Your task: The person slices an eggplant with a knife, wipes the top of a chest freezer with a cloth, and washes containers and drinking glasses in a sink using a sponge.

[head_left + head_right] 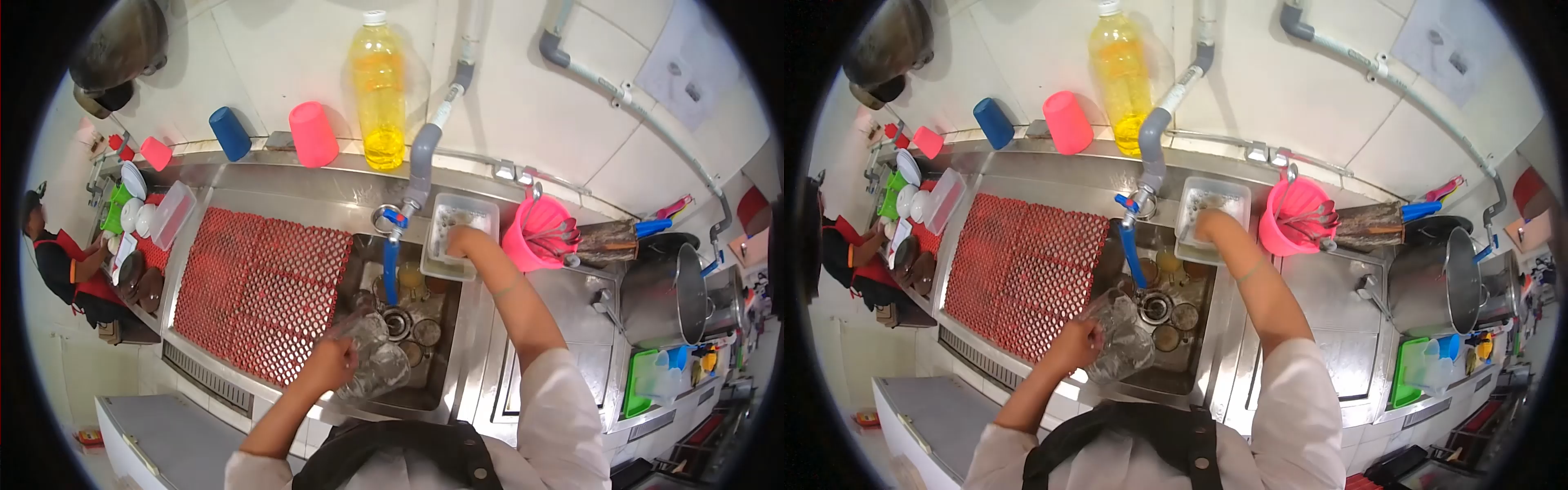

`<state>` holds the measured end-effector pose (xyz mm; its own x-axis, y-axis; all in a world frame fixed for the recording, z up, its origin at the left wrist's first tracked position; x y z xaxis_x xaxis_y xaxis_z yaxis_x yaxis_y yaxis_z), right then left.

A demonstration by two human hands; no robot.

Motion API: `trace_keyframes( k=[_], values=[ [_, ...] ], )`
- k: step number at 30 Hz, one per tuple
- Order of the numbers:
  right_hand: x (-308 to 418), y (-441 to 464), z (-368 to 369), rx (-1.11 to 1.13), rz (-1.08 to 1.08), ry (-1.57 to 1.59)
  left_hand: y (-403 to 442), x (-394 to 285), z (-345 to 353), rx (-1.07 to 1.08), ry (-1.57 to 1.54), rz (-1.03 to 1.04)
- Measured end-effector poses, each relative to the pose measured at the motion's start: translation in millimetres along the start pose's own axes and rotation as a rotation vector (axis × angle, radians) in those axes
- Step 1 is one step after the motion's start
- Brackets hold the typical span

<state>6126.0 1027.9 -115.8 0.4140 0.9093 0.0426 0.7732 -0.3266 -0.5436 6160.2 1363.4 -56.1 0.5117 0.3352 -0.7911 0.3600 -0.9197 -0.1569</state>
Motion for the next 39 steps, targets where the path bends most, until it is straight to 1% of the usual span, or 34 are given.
trace_keyframes(
  k=[1,2,3,5,7,8,10,12,13,14,15,16,18,19,20,23,24,27,28,29,31,32,33,35,38,39],
  values=[
    [5.1,7.9,13.0,0.201,0.001,-0.123,-13.4,0.8,-7.0,-0.084,-0.128,-0.021],
    [4.3,18.7,14.1,0.165,0.009,-0.134,-23.2,-1.5,-17.3,-0.163,-0.256,-0.043],
    [0.5,33.2,23.0,0.13,0.017,-0.145,-31.1,-18.4,-32.6,-0.256,-0.343,-0.006],
    [-12.2,61.2,46.5,0.064,0.029,-0.178,-47.4,-6.6,-43.1,-0.302,-0.263,0.011],
    [-22.2,72.1,51.2,0.002,0.025,-0.222,-58.9,-12.3,-64.7,-0.448,-0.284,0.163],
    [-22.5,60.0,31.0,-0.086,-0.027,-0.19,-67.3,-12.9,-72.4,-0.525,-0.293,0.231],
    [-26.9,20.5,-19.2,-0.262,-0.134,-0.113,-79.1,3.8,-84.9,-0.608,-0.241,0.295],
    [-12.0,-36.5,-74.2,-0.337,-0.139,0.336,-83.5,7.8,-101.6,-0.677,-0.214,0.336],
    [-10.1,-54.6,-90.3,-0.378,-0.137,0.562,-83.4,10.7,-106.8,-0.685,-0.197,0.309],
    [-20.7,-53.4,-77.8,-0.311,-0.005,0.809,-83.5,11.1,-112.8,-0.692,-0.179,0.285],
    [-27.1,-35.2,-53.2,-0.246,-0.073,0.674,-82.3,8.9,-119.4,-0.698,-0.159,0.264],
    [-45.3,-1.2,-11.9,-0.183,-0.14,0.538,-81.8,-2.9,-128.7,-0.715,-0.097,0.29],
    [-57.8,32.5,33.0,-0.053,-0.102,0.327,-81.5,10.6,-129.0,-0.694,-0.184,0.199],
    [-49.9,48.6,48.1,0.018,-0.002,0.253,-82.5,19.0,-127.0,-0.68,-0.227,0.151],
    [-46.2,56.2,58.3,0.091,0.095,0.178,-84.1,19.4,-127.4,-0.695,-0.259,0.198],
    [-23.4,44.2,88.4,0.312,0.287,1.257,-86.3,30.6,-120.8,-0.72,-0.417,0.159],
    [-22.5,40.7,84.3,0.301,0.292,1.124,-86.9,41.0,-115.7,-0.706,-0.41,0.135],
    [-18.3,12.2,39.4,0.272,0.302,0.698,-88.5,51.0,-107.7,-0.656,-0.304,0.249],
    [-20.5,6.3,22.7,0.261,0.303,0.547,-86.1,42.7,-112.1,-0.632,-0.264,0.193],
    [-26.4,5.5,12.4,0.253,0.3,0.392,-83.3,42.8,-113.4,-0.64,-0.262,0.197],
    [-51.2,29.2,14.1,0.113,0.144,0.278,-83.8,45.0,-112.7,-0.642,-0.25,0.195],
    [-45.6,31.3,5.6,0.038,0.065,0.23,-82.9,47.3,-112.3,-0.621,-0.252,0.159],
    [-42.6,27.3,9.5,0.101,0.007,0.139,-81.9,44.5,-115.0,-0.624,-0.246,0.16],
    [-4.8,-10.5,-15.3,0.224,-0.101,-0.04,-79.7,37.0,-117.7,-0.623,-0.234,0.167],
    [-22.8,17.2,44.4,0.389,0.098,-0.074,-74.6,36.7,-114.1,-0.612,-0.275,0.158],
    [-21.4,39.9,59.3,0.233,0.028,-0.032,-73.1,37.2,-111.2,-0.615,-0.276,0.18]
  ],
)
Point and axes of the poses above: each hand's wrist, its own y-axis towards the middle knuckle, its own z-axis out of the palm, x = y × z, the point moved 9 cm from there along y, towards the middle knuckle, and after that the axes turned 10 degrees about -y, right-handed, at the moved point
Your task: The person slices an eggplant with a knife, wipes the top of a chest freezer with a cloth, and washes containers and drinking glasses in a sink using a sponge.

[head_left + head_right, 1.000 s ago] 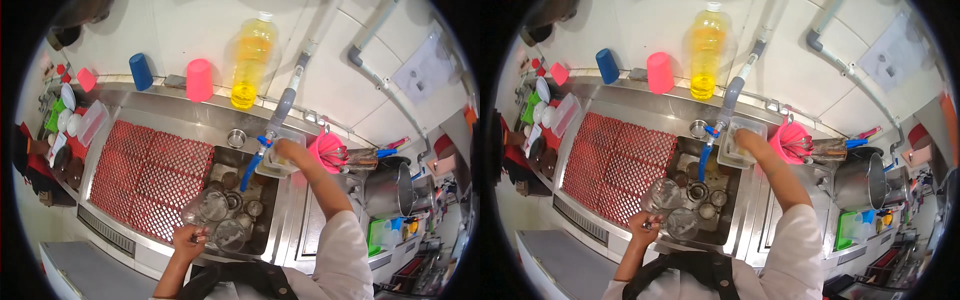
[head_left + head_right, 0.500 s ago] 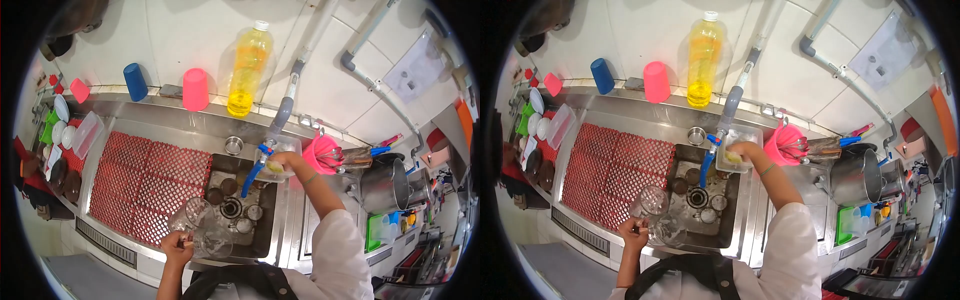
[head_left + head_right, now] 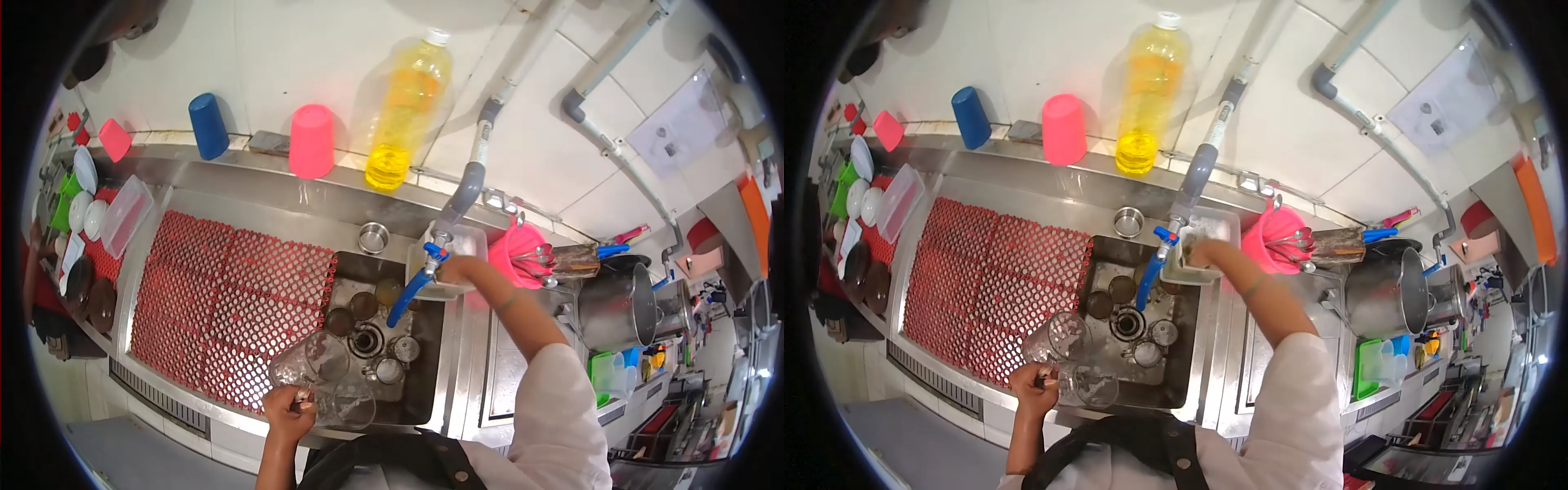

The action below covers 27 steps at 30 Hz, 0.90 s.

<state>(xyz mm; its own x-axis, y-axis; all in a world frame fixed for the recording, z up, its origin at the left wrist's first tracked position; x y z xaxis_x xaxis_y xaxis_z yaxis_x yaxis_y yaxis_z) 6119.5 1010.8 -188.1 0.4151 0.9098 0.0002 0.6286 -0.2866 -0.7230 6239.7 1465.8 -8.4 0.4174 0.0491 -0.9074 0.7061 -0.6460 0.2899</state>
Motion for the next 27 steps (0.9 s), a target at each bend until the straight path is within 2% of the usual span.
trace_keyframes(
  k=[1,3,7,15,18,22,24,27],
  values=[
    [2.3,22.7,9.2,-0.155,-0.076,0.021,-2.9,4.0,2.4,-0.002,-0.005,0.021],
    [11.3,40.4,9.7,-0.252,-0.052,0.047,-2.1,2.9,4.0,0.022,-0.003,0.033],
    [4.0,41.1,2.0,-0.248,0.043,0.078,-7.7,12.2,2.6,0.029,-0.037,-0.012],
    [-12.4,34.6,-22.6,-0.329,0.096,0.13,-5.4,11.8,-11.2,0.023,0.041,-0.036],
    [-15.9,27.2,-36.1,-0.352,0.101,0.146,-5.2,8.9,-14.4,-0.019,0.014,0.096],
    [-6.0,2.7,-37.7,-0.236,0.03,0.145,-5.9,11.6,-20.0,0.003,0.083,0.092],
    [-0.1,-2.2,-24.3,-0.158,0.019,0.098,-5.7,16.6,-20.6,-0.07,0.068,0.024],
    [-11.2,26.8,-2.9,-0.246,0.08,0.097,-3.6,30.1,-13.7,-0.063,0.037,-0.047]
  ],
)
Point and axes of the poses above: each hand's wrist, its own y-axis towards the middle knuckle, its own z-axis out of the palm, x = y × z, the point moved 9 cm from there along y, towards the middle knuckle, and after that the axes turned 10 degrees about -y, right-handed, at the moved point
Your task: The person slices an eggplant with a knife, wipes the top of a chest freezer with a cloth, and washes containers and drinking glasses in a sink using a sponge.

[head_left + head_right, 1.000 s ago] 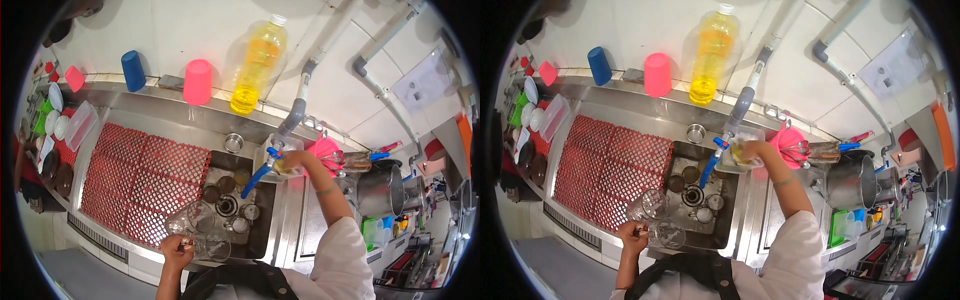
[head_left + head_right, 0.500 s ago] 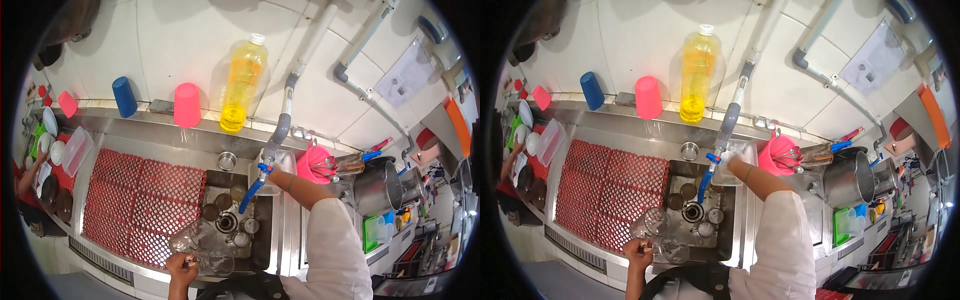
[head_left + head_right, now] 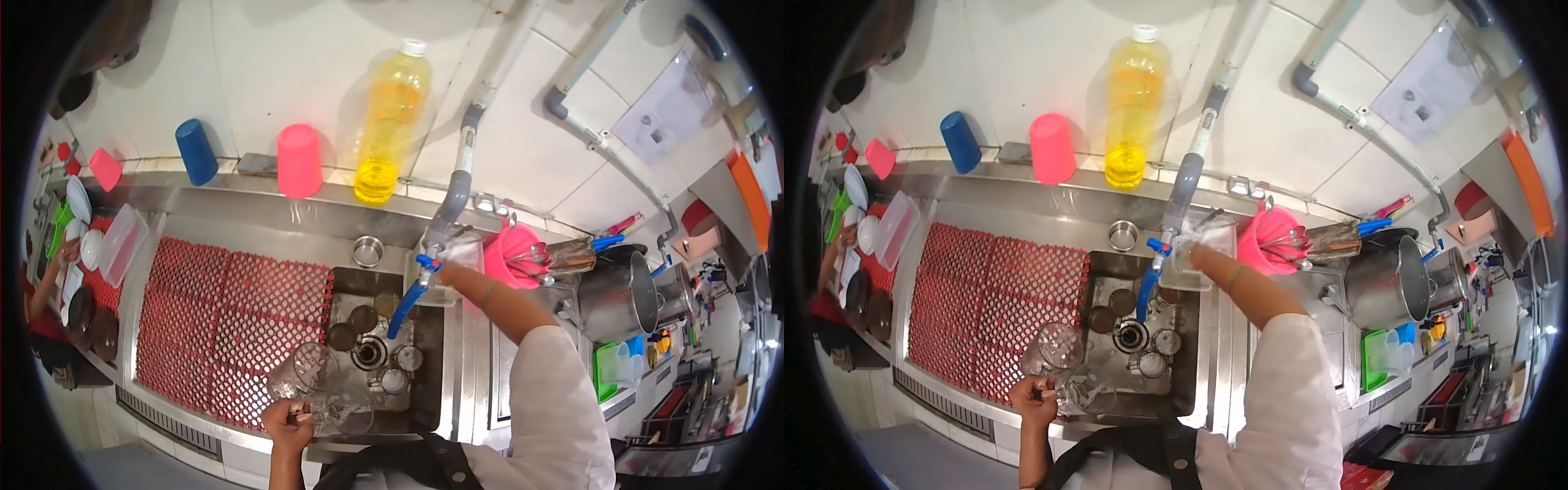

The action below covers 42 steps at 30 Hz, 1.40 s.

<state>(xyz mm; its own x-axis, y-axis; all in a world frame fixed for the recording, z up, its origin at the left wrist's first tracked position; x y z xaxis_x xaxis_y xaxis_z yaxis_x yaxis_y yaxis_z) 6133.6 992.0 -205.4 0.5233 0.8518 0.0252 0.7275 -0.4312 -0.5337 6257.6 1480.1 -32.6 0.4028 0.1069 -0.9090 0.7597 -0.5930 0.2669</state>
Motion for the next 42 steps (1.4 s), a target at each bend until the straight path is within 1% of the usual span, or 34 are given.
trace_keyframes(
  k=[3,6,7,8,9,10,13,15,16,17,18,21,23,25,26,27,29,31,32,33,35,37,38,39,42],
  values=[
    [-12.2,-0.8,-13.8,-0.154,0.045,-0.02,7.6,-23.4,2.9,-0.031,-0.032,0.143],
    [-12.5,-15.7,-49.3,-0.348,-0.043,-0.119,13.7,-34.7,2.8,-0.017,0.007,0.203],
    [-18.8,-25.7,-63.8,-0.319,0.045,0.04,13.7,-36.0,3.0,-0.021,0.006,0.212],
    [-21.8,-44.5,-83.6,-0.285,0.136,0.198,13.7,-32.4,3.9,-0.011,0.017,0.171],
    [-28.8,-56.9,-87.9,-0.249,0.229,0.356,13.3,-28.4,4.6,0.001,0.027,0.13],
    [-24.9,-57.4,-77.5,-0.168,0.175,0.272,12.3,-24.8,6.0,0.015,0.036,0.09],
    [-14.0,-56.4,-49.0,0.056,0.01,0.018,10.7,-16.2,14.0,0.009,-0.075,-0.01],
    [-4.4,4.7,37.5,0.078,-0.457,-0.35,10.9,-19.9,18.3,0.025,-0.056,0.027],
    [-5.0,6.3,31.8,0.093,-0.322,-0.268,8.0,-16.3,20.5,0.024,-0.046,0.06],
    [-13.6,7.7,23.8,0.073,-0.14,-0.152,4.4,-11.6,21.7,0.022,-0.034,0.093],
    [-13.0,7.7,16.4,0.053,-0.073,-0.117,0.1,-2.5,22.6,0.034,-0.056,0.091],
    [-23.6,9.1,2.0,-0.055,0.001,-0.097,7.3,-27.2,22.5,0.01,-0.035,0.084],
    [-28.0,-4.4,-19.2,-0.164,0.02,-0.071,7.4,-22.0,21.6,0.045,-0.035,0.046],
    [-26.4,-35.2,-60.2,-0.299,0.052,-0.025,2.3,-8.3,23.3,0.045,-0.075,-0.012],
    [-24.3,-54.4,-80.6,-0.359,0.077,0.01,1.1,0.5,28.0,0.133,-0.06,-0.116],
    [-23.7,-73.3,-102.8,-0.414,0.125,0.043,5.3,-7.4,34.2,0.185,-0.025,-0.06],
    [3.3,-138.6,-140.4,-0.526,0.101,0.311,9.2,-18.7,41.1,0.229,0.038,-0.064],
    [52.1,-188.8,-150.4,-0.605,-0.147,0.532,11.4,-17.8,53.2,0.3,0.114,-0.088],
    [78.6,-209.9,-139.3,-0.495,-0.126,0.598,6.2,-15.2,56.4,0.338,0.156,-0.112],
    [109.0,-223.9,-127.0,-0.394,-0.104,0.656,4.6,-20.2,59.5,0.351,0.15,-0.086],
    [176.5,-223.9,-86.7,-0.346,-0.403,0.742,4.3,-33.7,71.9,0.382,0.127,-0.015],
    [238.3,-223.7,-59.4,-0.474,-0.71,0.703,-1.4,-54.5,84.2,0.424,0.126,0.172],
    [259.3,-217.7,-48.6,-0.425,-0.713,0.577,-4.6,-63.2,88.4,0.443,0.126,0.266],
    [274.7,-214.0,-40.2,-0.375,-0.719,0.452,-6.1,-63.7,89.3,0.447,0.135,0.291],
    [298.5,-221.5,-46.6,-0.397,-0.739,0.201,-11.1,-62.6,82.6,0.439,0.198,0.323]
  ],
)
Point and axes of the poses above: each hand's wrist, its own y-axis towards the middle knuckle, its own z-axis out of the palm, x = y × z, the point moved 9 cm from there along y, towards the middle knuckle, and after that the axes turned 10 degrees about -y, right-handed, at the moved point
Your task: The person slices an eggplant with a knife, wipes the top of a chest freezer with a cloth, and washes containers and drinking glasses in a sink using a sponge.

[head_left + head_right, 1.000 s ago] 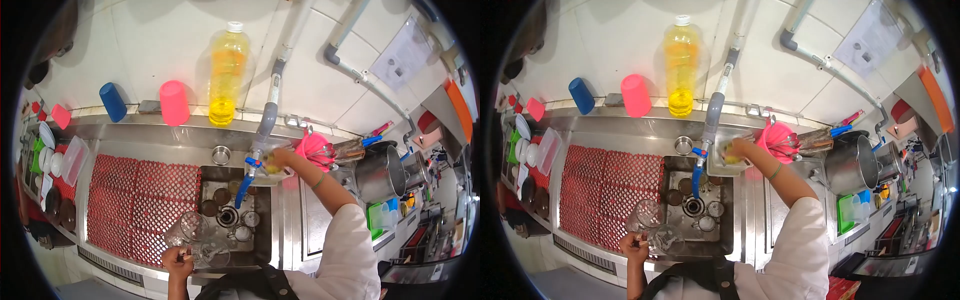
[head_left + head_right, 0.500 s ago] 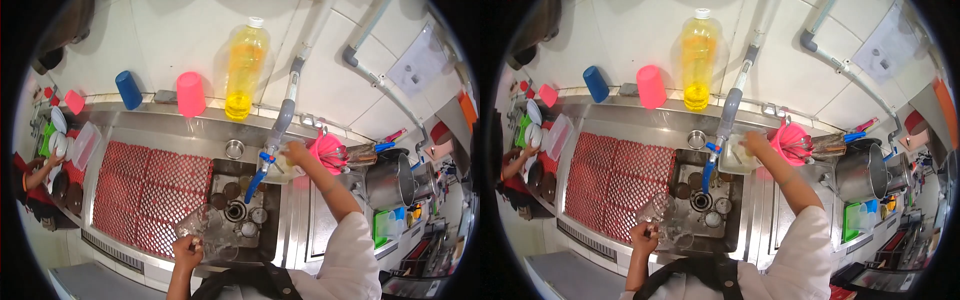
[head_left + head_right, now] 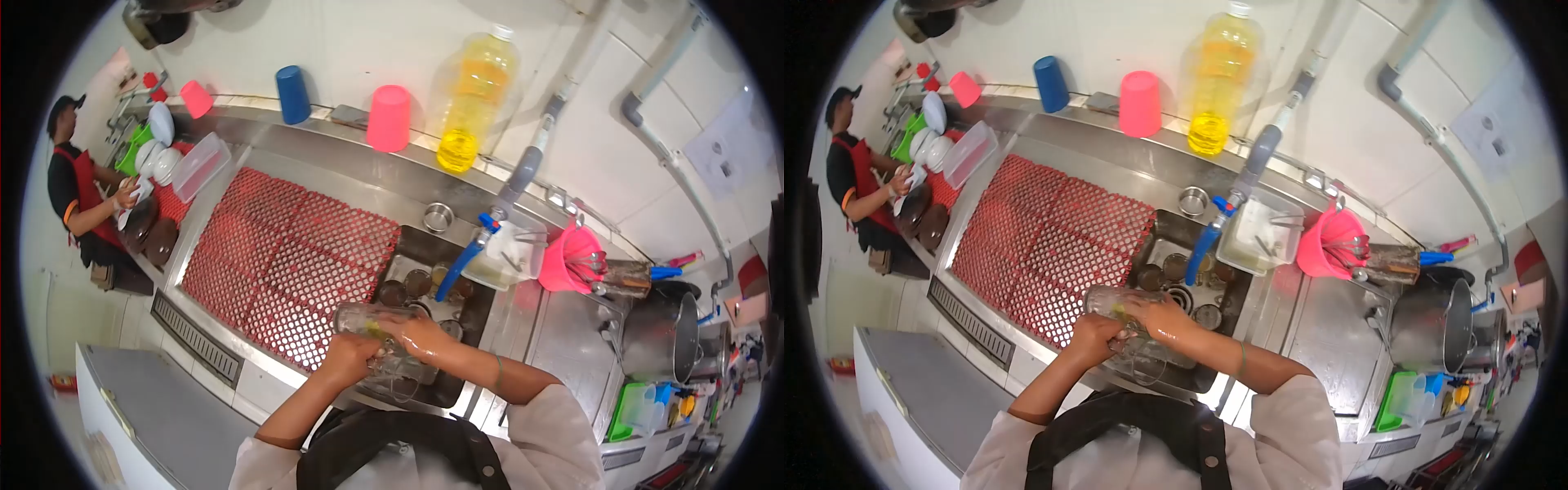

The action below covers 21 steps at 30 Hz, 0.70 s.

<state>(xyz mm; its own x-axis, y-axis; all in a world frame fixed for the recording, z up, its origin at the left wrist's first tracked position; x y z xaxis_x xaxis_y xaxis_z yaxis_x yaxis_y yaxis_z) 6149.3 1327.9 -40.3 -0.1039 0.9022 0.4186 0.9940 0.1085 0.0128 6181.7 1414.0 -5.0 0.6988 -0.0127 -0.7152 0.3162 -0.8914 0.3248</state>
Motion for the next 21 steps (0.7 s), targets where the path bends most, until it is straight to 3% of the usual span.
trace_keyframes(
  k=[3,6,9,11,13,15,17,18,21],
  values=[
    [-0.9,-9.0,10.2,0.334,0.165,0.039,-13.3,6.2,-1.5,0.012,0.027,0.061],
    [-6.8,-11.3,23.3,0.516,0.419,0.683,-12.9,1.3,-11.0,-0.013,0.052,0.065],
    [-8.3,18.5,57.7,0.023,0.471,1.311,-8.4,-12.8,-2.6,-0.042,0.055,0.164],
    [-23.7,50.9,89.1,-0.083,0.075,0.767,-9.2,-21.5,10.5,0.044,0.095,0.288],
    [-26.6,58.5,104.2,0.033,0.075,0.7,-11.2,-11.0,15.9,0.078,0.087,0.217],
    [-24.4,46.7,112.9,0.36,0.464,1.093,-9.5,-0.1,9.5,0.05,0.028,0.17],
    [-24.2,30.9,111.3,0.159,0.533,1.255,-10.9,-4.8,4.4,0.031,0.025,0.183],
    [-27.7,28.1,110.8,0.061,0.56,1.33,-12.2,-6.2,5.2,0.057,0.034,0.2],
    [-24.2,51.5,119.6,0.021,0.32,1.179,-9.6,-15.5,4.2,0.066,0.118,0.227]
  ],
)
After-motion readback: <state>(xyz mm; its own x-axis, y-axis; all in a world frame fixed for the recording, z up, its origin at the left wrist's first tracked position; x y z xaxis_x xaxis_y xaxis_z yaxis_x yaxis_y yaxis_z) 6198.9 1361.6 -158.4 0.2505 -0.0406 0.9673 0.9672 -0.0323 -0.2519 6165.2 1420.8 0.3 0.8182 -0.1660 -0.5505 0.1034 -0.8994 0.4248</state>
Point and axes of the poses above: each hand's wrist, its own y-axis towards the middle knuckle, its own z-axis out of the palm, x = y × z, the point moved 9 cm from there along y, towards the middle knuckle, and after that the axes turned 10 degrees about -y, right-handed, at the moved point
